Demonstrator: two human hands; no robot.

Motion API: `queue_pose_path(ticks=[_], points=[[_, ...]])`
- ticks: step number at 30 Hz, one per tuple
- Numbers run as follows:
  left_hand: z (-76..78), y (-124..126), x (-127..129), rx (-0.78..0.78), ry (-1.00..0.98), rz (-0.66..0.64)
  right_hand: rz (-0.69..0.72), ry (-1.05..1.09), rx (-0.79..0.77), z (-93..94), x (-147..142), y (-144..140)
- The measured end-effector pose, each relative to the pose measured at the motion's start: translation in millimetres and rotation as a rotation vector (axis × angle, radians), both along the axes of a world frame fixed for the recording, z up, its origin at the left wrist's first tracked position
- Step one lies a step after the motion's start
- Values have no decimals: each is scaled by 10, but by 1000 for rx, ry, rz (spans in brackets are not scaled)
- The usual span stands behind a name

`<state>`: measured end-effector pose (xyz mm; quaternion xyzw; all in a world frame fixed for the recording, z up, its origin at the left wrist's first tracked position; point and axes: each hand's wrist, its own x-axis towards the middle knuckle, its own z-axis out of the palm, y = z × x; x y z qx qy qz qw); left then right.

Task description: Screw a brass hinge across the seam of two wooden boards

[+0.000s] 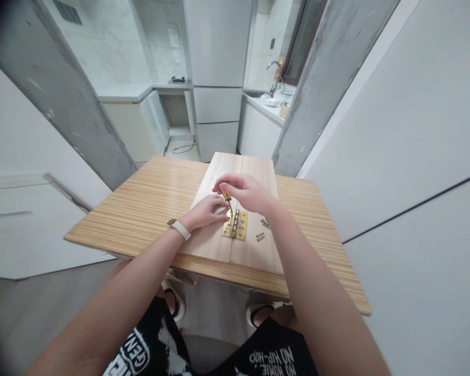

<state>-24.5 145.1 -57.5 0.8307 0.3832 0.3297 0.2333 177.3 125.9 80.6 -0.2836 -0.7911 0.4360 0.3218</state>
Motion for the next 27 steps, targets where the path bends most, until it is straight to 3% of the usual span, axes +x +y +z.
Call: queue_pose_path(ticks=[10, 17, 19, 24, 27], points=[[12, -7, 6, -6, 24, 5, -300, 74, 63, -190, -53, -121], [45, -28, 18, -9, 29, 8, -732, 75, 364, -363, -192, -270], [34, -20, 18, -13, 28, 9, -694, 107, 344, -383, -221, -259], [6, 1, 14, -20, 30, 15, -408, 249, 47, -380, -172, -91], [10, 3, 12, -25, 26, 10, -241, 232, -26, -343, -73, -16]])
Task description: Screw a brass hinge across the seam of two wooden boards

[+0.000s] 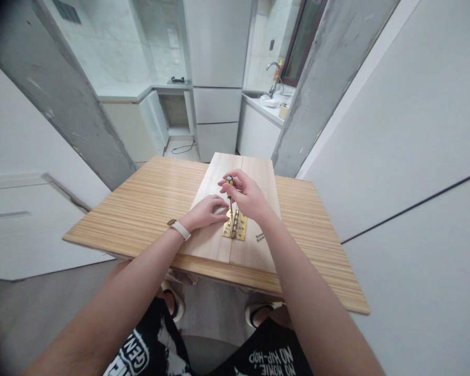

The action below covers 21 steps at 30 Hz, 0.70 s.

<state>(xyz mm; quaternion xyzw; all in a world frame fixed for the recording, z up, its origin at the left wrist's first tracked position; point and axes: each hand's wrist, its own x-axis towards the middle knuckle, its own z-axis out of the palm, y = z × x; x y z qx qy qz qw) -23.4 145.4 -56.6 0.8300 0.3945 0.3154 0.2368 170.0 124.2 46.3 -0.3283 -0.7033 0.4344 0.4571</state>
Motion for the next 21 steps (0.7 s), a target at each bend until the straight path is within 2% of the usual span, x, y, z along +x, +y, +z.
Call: queue_pose_path(ticks=[3, 6, 13, 21], points=[[11, -3, -2, -8, 1, 1, 84, -33, -4, 33, 79, 15], [14, -5, -6, -11, -1, 3, 84, -45, -6, 30, 102, 14], [19, -15, -8, 10, -1, -7, -80, -19, 31, -43, 62, -27], [35, -27, -2, 13, 7, -10, -357, -128, 261, -115, -24, -196]])
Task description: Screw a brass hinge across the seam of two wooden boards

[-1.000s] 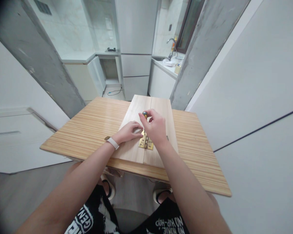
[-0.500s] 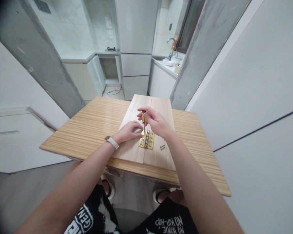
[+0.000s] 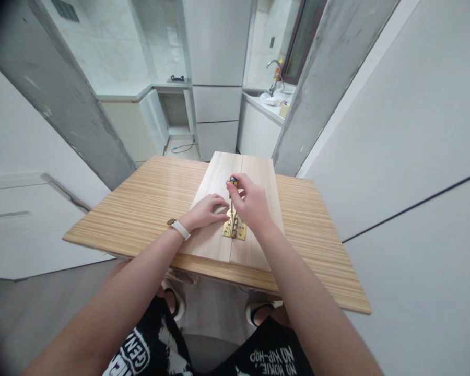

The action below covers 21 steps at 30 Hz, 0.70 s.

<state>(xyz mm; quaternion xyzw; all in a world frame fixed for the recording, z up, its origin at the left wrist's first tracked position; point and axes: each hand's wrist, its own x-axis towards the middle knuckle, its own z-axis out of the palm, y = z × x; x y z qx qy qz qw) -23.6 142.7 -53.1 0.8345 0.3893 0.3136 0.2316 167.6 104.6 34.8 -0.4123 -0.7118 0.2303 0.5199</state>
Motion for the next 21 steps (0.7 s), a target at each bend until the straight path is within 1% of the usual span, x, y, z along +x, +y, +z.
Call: queue_pose_path(ticks=[3, 5, 6, 8, 10, 14, 17, 19, 21], points=[[-2, 2, 4, -11, 1, -1, -111, -41, 64, -23, -66, -44], [-3, 5, 6, -12, 3, 3, -95, 21, 42, -32, -107, -31], [-4, 7, 6, -11, 4, 6, -45, 84, 7, -33, -124, -9], [-6, 10, 4, -7, 4, 9, 99, 214, -87, -26, -146, 55], [-10, 13, 0, -4, 3, 7, 213, 290, -167, -11, -152, 129], [-18, 17, -2, -6, 2, 5, 332, 359, -285, 26, -133, 227], [-10, 18, 3, -12, 6, 5, 464, 391, -367, 54, -125, 229], [2, 15, 4, -6, 3, 5, 511, 364, -396, 69, -130, 207], [12, 14, 0, 4, -10, -6, 517, 298, -399, 80, -140, 177]])
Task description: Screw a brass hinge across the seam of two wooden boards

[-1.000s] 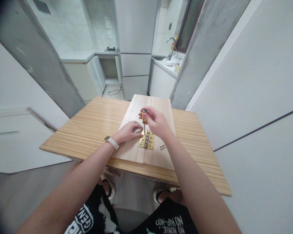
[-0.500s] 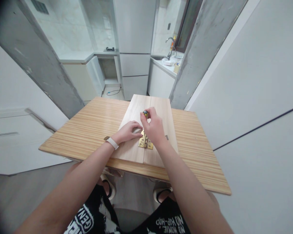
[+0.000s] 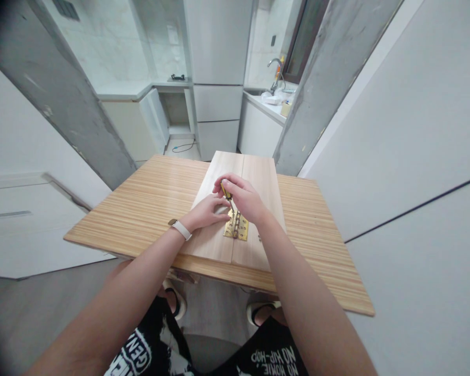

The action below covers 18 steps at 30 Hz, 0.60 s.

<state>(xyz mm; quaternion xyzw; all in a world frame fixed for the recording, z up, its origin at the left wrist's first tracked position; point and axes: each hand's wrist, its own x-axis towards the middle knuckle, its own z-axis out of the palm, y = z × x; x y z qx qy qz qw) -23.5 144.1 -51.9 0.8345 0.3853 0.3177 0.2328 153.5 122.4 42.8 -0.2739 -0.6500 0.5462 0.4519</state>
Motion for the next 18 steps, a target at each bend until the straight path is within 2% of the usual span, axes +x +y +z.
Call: queue_pose_path(ticks=[5, 11, 13, 16, 18], points=[[-36, 21, -14, 19, -36, -35, -30, -114, 107, 16, -15, -62], [-75, 33, -10, 0, -6, 12, -203, -181, 208, -25, -14, -59], [-62, 19, -9, -7, 1, 22, -308, -179, 217, -69, -36, -69], [-47, 5, -10, -4, -2, 15, -571, -168, 262, -149, -100, -129], [-52, 11, -9, 2, -11, 4, -689, -164, 310, -196, -149, -184]])
